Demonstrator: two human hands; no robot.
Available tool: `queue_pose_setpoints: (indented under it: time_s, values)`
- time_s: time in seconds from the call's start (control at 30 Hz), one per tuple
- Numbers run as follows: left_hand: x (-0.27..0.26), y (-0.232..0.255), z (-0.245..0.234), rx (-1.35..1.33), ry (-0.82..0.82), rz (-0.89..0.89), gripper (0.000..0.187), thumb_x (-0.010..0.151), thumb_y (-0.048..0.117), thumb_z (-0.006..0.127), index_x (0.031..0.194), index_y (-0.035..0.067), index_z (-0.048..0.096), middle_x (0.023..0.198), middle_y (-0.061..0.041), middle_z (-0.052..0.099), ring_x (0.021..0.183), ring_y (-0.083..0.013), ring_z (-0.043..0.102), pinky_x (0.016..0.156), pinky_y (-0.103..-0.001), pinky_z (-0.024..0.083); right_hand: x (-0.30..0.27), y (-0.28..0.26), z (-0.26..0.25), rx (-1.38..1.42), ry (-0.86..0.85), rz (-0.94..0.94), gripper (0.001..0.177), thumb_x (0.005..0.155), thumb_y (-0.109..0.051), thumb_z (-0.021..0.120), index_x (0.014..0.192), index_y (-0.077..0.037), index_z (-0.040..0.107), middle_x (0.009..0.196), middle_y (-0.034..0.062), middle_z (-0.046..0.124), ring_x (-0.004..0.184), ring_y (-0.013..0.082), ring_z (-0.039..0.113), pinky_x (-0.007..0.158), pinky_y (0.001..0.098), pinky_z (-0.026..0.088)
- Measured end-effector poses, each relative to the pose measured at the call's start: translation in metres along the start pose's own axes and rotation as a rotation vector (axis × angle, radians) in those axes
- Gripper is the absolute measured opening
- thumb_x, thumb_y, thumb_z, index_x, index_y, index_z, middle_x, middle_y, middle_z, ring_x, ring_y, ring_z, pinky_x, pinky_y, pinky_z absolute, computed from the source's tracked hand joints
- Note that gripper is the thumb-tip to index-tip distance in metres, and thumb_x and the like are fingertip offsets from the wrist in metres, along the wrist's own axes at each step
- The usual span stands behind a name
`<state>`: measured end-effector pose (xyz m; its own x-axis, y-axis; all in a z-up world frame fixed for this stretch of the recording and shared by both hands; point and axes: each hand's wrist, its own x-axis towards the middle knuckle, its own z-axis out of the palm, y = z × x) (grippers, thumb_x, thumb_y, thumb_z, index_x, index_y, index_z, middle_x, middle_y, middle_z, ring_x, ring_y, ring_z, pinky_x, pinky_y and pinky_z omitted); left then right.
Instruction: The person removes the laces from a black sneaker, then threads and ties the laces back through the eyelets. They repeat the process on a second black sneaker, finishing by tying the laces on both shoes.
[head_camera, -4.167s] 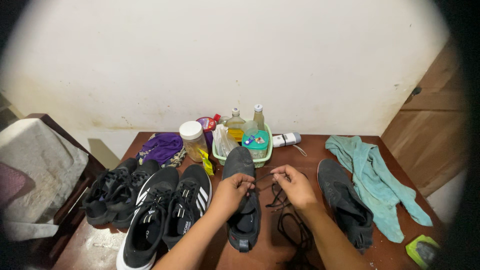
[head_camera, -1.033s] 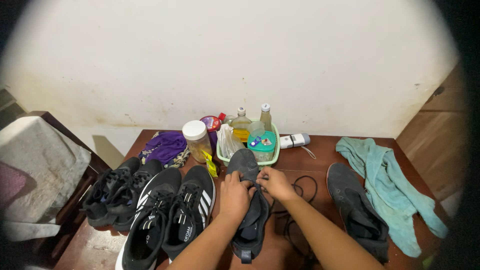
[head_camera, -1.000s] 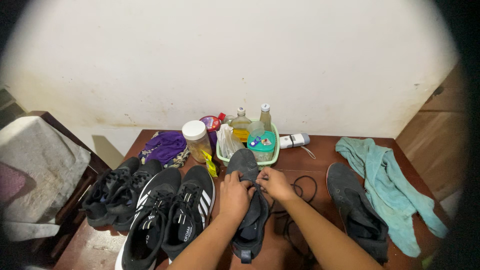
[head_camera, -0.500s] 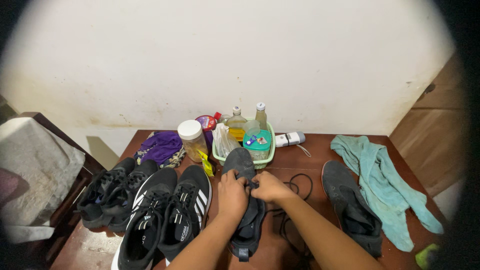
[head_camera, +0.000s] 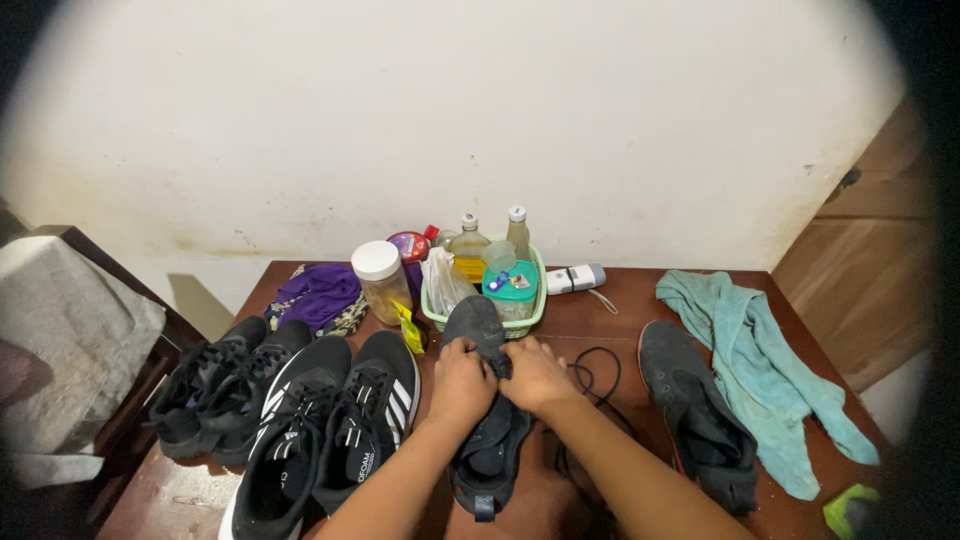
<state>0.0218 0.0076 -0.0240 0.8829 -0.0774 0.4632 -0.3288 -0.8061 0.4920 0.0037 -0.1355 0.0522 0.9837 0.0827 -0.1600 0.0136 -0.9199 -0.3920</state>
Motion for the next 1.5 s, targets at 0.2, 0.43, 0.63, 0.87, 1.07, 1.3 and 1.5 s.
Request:
queue_pose_setpoints:
  time_s: [0.2,0.43,0.63,0.87,1.07,1.3,1.5]
  values:
    - [-0.006,-0.010,0.003,-0.172,0.064,-0.066,0.014,0.077,0.010,0.070,0.079,-0.004,0.073,0.118,-0.023,0.064,0.112,-0.0418,0.059,0.098,-0.046,0.049,-0.006,-0.005,0.005,-0.052,0.128,-0.071,0.065,0.080,-0.026,0.077,0.140,-0.021,0.055,0.147,0.0057,0.044,0.142,0.0286,0.035,0.116,0.0522,0.028]
    - [-0.015,-0.014,-0.024,-0.293,0.049,-0.184,0.014,0.071,0.012,0.078,0.074,-0.001,0.075,0.119,-0.024,0.065,0.114,-0.0391,0.061,0.099,-0.042,0.049,-0.007,0.000,0.020,-0.008,0.148,-0.060,0.061,0.082,-0.026,0.075,0.140,-0.020,0.054,0.147,0.0055,0.045,0.140,0.0278,0.038,0.115,0.0484,0.031]
    - [-0.025,-0.014,-0.065,-0.355,-0.008,-0.252,0.014,0.071,0.015,0.078,0.074,0.001,0.078,0.113,-0.019,0.070,0.115,-0.0329,0.064,0.097,-0.040,0.052,-0.014,-0.005,0.028,0.041,0.191,-0.087,0.061,0.083,-0.026,0.075,0.140,-0.017,0.053,0.146,0.0065,0.046,0.138,0.0296,0.041,0.114,0.0477,0.034]
    - [-0.038,-0.004,-0.083,-0.315,-0.003,-0.296,0.019,0.073,0.019,0.079,0.075,0.000,0.076,0.112,-0.017,0.071,0.113,-0.0315,0.065,0.097,-0.038,0.052,-0.031,-0.018,0.030,0.122,0.401,-0.273,0.039,0.084,-0.021,0.073,0.122,-0.011,0.065,0.129,0.0079,0.056,0.125,0.0304,0.049,0.108,0.0466,0.037]
    - [-0.041,-0.011,-0.060,-0.532,-0.019,-0.247,0.025,0.077,0.022,0.079,0.089,0.000,0.075,0.121,-0.021,0.068,0.121,-0.0328,0.065,0.103,-0.039,0.049,-0.035,-0.016,0.039,0.196,0.557,-0.335,0.017,0.087,-0.017,0.068,0.102,-0.012,0.075,0.100,0.0078,0.067,0.103,0.0312,0.060,0.089,0.0445,0.046]
    - [-0.053,-0.014,-0.022,-0.429,-0.064,-0.161,0.057,0.073,0.012,0.080,0.126,0.006,0.062,0.144,-0.025,0.050,0.135,-0.0419,0.046,0.111,-0.045,0.037,-0.042,-0.014,0.038,0.215,0.683,-0.470,0.016,0.089,-0.011,0.064,0.102,-0.010,0.072,0.098,0.0085,0.069,0.098,0.0330,0.062,0.083,0.0458,0.046]
    - [-0.052,-0.012,-0.013,-0.393,-0.055,-0.253,0.042,0.081,0.011,0.076,0.121,0.019,0.074,0.148,-0.021,0.050,0.135,-0.0408,0.048,0.112,-0.043,0.040,-0.064,-0.024,0.031,0.242,0.733,-0.584,0.018,0.085,-0.007,0.064,0.102,-0.007,0.070,0.095,0.0108,0.066,0.096,0.0347,0.061,0.084,0.0451,0.046]
